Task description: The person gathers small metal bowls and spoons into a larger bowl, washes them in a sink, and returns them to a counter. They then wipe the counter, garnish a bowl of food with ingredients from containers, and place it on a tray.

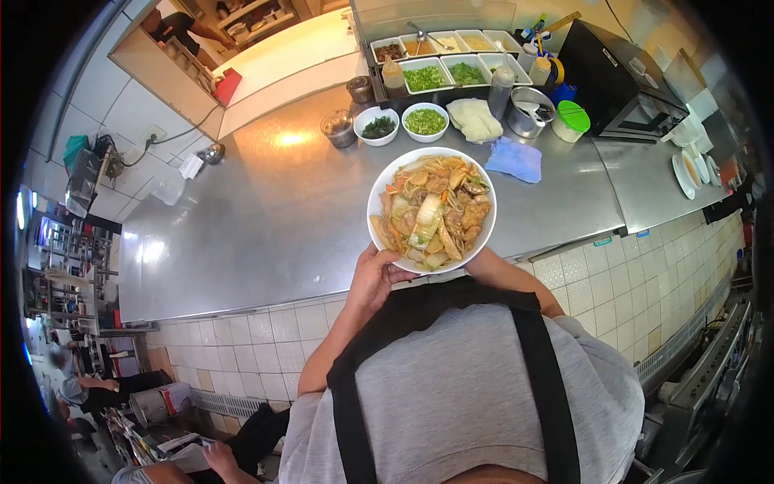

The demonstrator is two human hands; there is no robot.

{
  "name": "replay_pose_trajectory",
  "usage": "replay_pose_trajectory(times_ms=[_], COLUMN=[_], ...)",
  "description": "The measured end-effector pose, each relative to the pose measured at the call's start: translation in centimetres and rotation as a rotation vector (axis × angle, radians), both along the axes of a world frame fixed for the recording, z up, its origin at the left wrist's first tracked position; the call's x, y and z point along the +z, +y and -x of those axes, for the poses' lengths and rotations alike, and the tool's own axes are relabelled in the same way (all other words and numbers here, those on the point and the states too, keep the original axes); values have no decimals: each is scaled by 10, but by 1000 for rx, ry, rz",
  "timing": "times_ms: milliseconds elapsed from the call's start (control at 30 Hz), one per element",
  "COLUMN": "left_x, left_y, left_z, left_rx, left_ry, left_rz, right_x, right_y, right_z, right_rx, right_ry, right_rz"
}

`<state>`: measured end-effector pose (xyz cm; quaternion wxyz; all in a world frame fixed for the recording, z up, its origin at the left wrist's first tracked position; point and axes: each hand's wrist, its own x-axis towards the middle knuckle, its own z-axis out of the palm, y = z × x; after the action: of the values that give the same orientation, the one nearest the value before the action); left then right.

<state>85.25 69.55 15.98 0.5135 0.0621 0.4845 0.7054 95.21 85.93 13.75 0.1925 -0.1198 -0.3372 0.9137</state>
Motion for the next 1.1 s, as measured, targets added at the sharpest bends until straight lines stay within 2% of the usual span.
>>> replay_pose_trajectory(times_ms=[100,133,200,267,300,367,400,467,500,567,633,700,800,833,900,933,967,1000,1033,1100], left_x=[-3,-5,-13,-24,-27,-35,-39,-47,-49,-52,-62,-69,-66,-63,-57,-53,-49,-48,-48,-65], left_y=[-7,-10,-16,-20,-22,-23,-22,-20,-15,-6,2,14,31,32,31,27,20,13,6,-13], left_z=[8,11,17,25,26,28,29,29,30,29,28,27,14,11,11,14,19,25,32,50], left_rx=[67,56,156,171,192,219,223,254,260,286,317,330,312,326,160,177,66,-49,-44,161], left_ry=[112,125,168,170,131,93,97,92,93,73,33,44,55,39,72,58,131,205,335,492], left_rz=[9,8,45,50,57,64,59,64,58,74,56,25,7,19,111,119,207,292,378,349], right_x=[22,14,-26,-71,-68,-54,-43,-16,-1,24,36,46,56,63,71,73,72,61,46,31], right_y=[-36,-34,-13,16,27,54,69,100,111,131,162,190,231,238,238,237,236,238,240,234], right_z=[4,3,-8,-28,-35,-40,-39,-32,-28,-16,10,42,96,111,131,141,151,161,171,181], right_rx=[37,25,180,291,289,193,195,-4,-1,-107,-142,-237,-284,-190,-166,-170,-50,-30,99,318], right_ry=[-76,-64,-249,-223,-219,-318,-314,-508,-505,-631,-588,-523,-586,-661,-635,-615,-660,-650,-654,-751], right_rz=[-143,-142,427,294,292,-100,-104,-1026,-1033,-1833,-1997,-2000,-2055,-2104,-2133,-2162,-2145,-2146,-2155,-2163])
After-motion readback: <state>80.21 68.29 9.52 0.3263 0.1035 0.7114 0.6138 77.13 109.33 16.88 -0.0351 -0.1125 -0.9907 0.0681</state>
